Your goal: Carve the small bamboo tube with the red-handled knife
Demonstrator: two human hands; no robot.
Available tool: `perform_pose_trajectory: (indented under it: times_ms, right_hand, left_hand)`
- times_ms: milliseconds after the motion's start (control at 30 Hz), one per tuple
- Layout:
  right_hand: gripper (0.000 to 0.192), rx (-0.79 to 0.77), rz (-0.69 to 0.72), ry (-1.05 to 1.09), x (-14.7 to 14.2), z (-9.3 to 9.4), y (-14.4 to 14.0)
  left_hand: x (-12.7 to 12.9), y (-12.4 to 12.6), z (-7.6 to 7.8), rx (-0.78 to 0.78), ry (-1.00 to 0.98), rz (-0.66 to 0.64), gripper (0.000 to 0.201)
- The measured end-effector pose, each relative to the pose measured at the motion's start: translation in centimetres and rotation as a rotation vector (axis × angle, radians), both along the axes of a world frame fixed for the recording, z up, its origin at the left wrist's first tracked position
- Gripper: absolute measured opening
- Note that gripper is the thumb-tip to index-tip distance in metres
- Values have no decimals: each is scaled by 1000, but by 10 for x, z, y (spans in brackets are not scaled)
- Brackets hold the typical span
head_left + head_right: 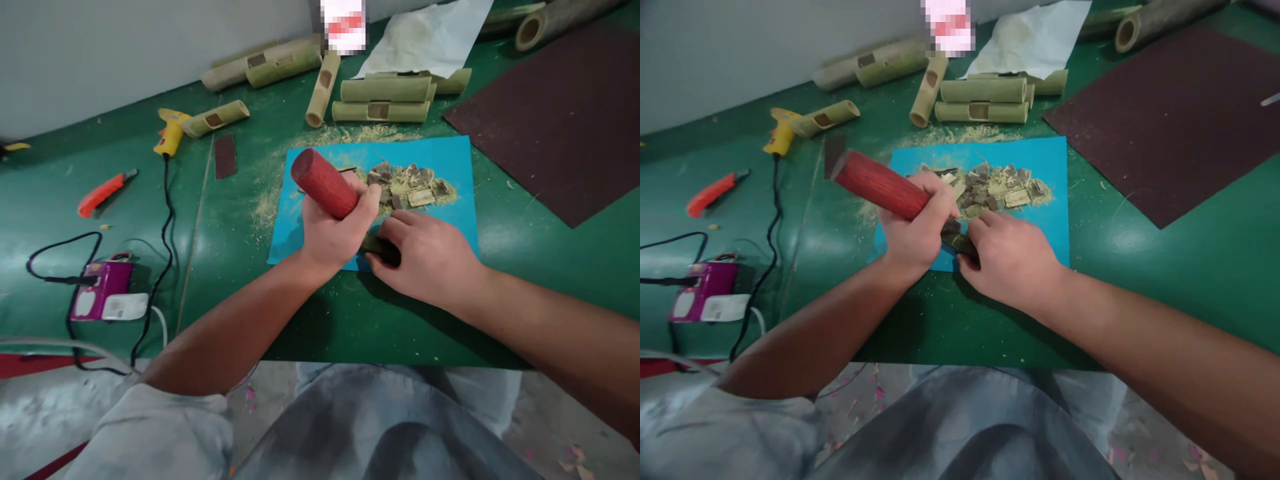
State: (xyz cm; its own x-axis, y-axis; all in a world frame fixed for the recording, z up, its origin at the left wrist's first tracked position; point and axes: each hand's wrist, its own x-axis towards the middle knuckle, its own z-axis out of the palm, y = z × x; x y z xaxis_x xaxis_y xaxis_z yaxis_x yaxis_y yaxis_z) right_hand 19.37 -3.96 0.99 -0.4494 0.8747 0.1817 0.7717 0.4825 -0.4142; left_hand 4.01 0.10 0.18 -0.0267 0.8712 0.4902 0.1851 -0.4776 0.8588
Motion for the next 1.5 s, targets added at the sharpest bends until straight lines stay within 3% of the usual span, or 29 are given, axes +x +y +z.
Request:
perform_pose_trajectory:
  times_ms: [200, 667, 833, 967, 1300, 1500]
  right_hand:
    - [9, -5, 48, 12, -1, -2, 1]
    - [17, -146, 44, 149, -2, -4, 3]
    - [19, -102, 44, 69, -3, -4, 3]
    - [19, -82, 26, 35, -4, -2, 3]
    - [15, -85, 25, 26, -4, -2, 2]
    - [16, -78, 29, 46, -4, -4, 2]
  left_hand:
    - [0, 0, 1, 22, 27, -2, 48]
    - [-4, 4, -3, 71, 41, -168, 54]
    - [-8, 4, -9, 107, -91, -105, 52]
    - [-5, 5, -7, 53, -124, -17, 53]
    - [-7, 6, -8, 143, -29, -145, 53]
    - [-8, 5, -5, 121, -48, -209, 61]
